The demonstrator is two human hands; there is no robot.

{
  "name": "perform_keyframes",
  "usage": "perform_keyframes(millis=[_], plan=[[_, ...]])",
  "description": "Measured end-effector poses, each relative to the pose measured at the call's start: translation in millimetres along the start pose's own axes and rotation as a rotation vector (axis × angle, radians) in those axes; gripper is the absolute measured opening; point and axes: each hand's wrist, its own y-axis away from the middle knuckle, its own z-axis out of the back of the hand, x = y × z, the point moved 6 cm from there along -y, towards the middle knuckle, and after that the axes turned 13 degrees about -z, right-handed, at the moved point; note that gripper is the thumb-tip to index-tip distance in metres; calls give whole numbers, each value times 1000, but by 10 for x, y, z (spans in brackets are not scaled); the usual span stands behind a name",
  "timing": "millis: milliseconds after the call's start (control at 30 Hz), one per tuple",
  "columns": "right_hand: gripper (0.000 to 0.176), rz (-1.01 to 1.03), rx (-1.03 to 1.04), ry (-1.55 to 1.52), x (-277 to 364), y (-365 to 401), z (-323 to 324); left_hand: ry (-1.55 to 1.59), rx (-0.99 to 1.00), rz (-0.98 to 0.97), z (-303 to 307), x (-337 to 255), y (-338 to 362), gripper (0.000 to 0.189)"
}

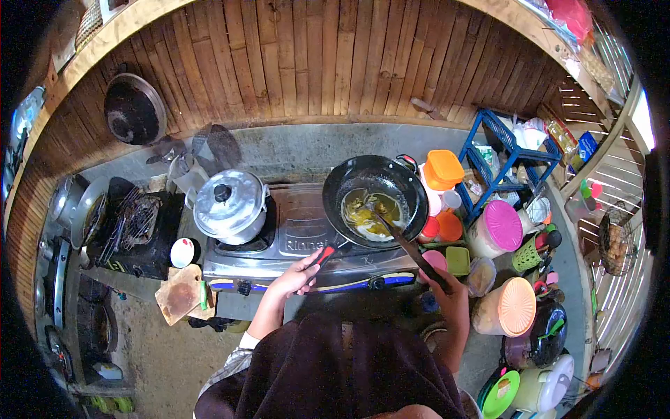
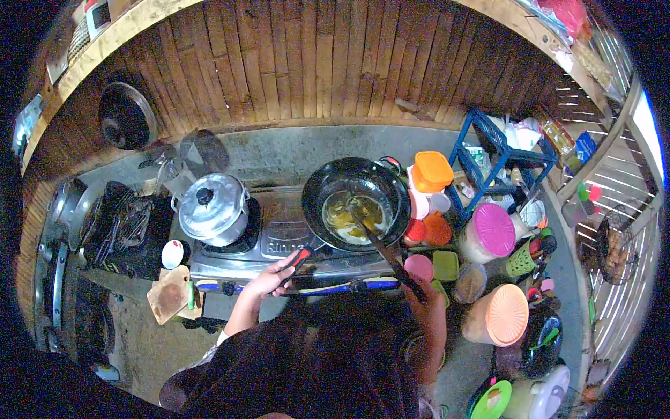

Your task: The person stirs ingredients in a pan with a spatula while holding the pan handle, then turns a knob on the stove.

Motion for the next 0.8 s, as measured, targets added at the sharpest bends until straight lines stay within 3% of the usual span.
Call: perform_keyframes(millis=[500, 800], plan=[[28, -33, -130, 195, 341, 464, 657, -10, -19, 4, 0, -19, 7, 51], [26, 12, -147, 215, 72, 455, 917, -32, -33, -7, 6, -18, 0, 51]])
